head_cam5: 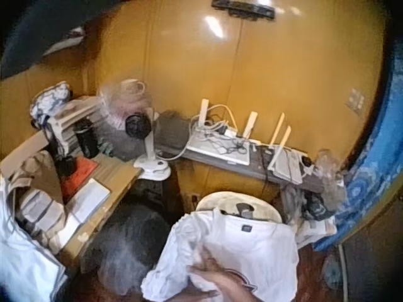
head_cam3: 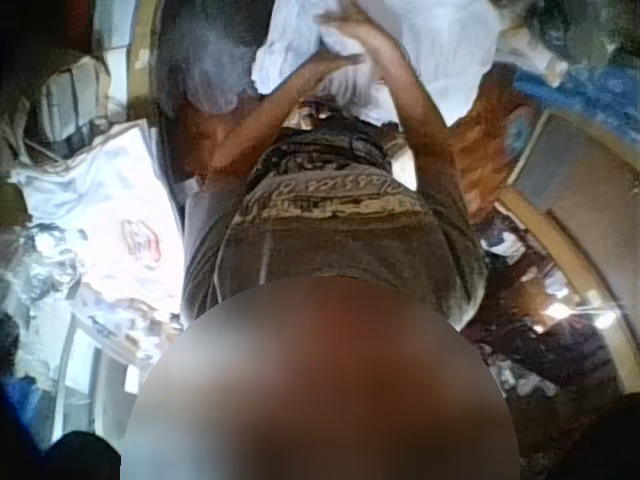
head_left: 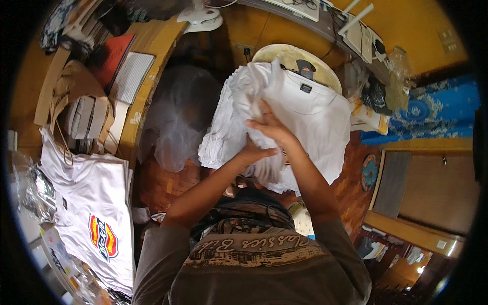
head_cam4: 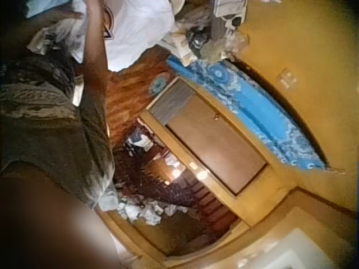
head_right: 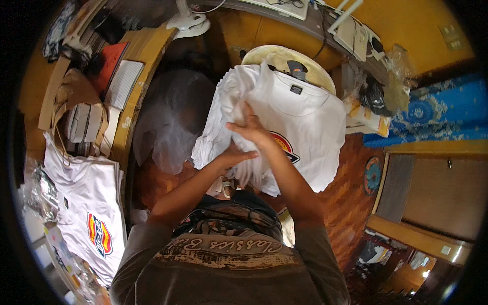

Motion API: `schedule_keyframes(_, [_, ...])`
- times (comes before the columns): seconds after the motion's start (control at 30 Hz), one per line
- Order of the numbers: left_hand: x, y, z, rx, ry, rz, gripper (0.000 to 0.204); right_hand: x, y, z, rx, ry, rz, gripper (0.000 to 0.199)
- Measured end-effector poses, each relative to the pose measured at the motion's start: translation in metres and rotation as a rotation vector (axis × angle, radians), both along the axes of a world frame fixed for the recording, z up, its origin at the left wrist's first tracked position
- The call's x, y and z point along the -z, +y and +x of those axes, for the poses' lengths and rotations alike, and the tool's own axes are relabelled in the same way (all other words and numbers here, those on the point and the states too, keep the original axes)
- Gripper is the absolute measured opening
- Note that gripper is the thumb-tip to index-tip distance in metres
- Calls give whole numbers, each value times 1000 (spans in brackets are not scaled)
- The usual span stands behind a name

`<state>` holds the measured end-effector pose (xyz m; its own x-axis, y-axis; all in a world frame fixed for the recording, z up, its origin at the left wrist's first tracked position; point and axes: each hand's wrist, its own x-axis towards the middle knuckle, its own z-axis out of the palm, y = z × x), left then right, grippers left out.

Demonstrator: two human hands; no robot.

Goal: The person organizes small black and white tags on a cluttered table, then picks up a stack of white Dickies t-shirts. They attach tags to the shirts one by one, handling each shirt individually and placing the tagged shirts back on the table.

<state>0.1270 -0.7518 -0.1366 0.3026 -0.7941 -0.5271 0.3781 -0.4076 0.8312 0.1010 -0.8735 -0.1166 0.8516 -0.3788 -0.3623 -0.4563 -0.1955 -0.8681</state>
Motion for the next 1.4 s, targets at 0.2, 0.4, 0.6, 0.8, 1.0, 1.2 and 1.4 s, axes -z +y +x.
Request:
schedule_keyframes(0.2, [19,29,11,-155,221,-48,67,24,31,-52,273,-189,540,58])
schedule_keyframes(0.4, [-24,13,12,-194,716,-90,36,86,76,-212,970,-235,1482,41])
schedule_keyframes(0.6, [-77,65,-21,-220,733,-67,38,93,117,-229,657,-487,1202,58])
schedule_keyframes(0.8, [-24,112,-23,-301,796,64,38,125,105,-213,1041,-984,1091,64])
schedule_keyframes(1.0, [-22,133,-19,-119,730,-49,50,149,81,-283,1303,-1352,853,70])
schedule_keyframes(1.2, [-27,102,-43,69,716,48,71,135,63,-274,1520,-1227,579,77])
schedule_keyframes(1.4, [17,79,-75,45,557,166,42,104,59,-269,1366,-1145,829,64])
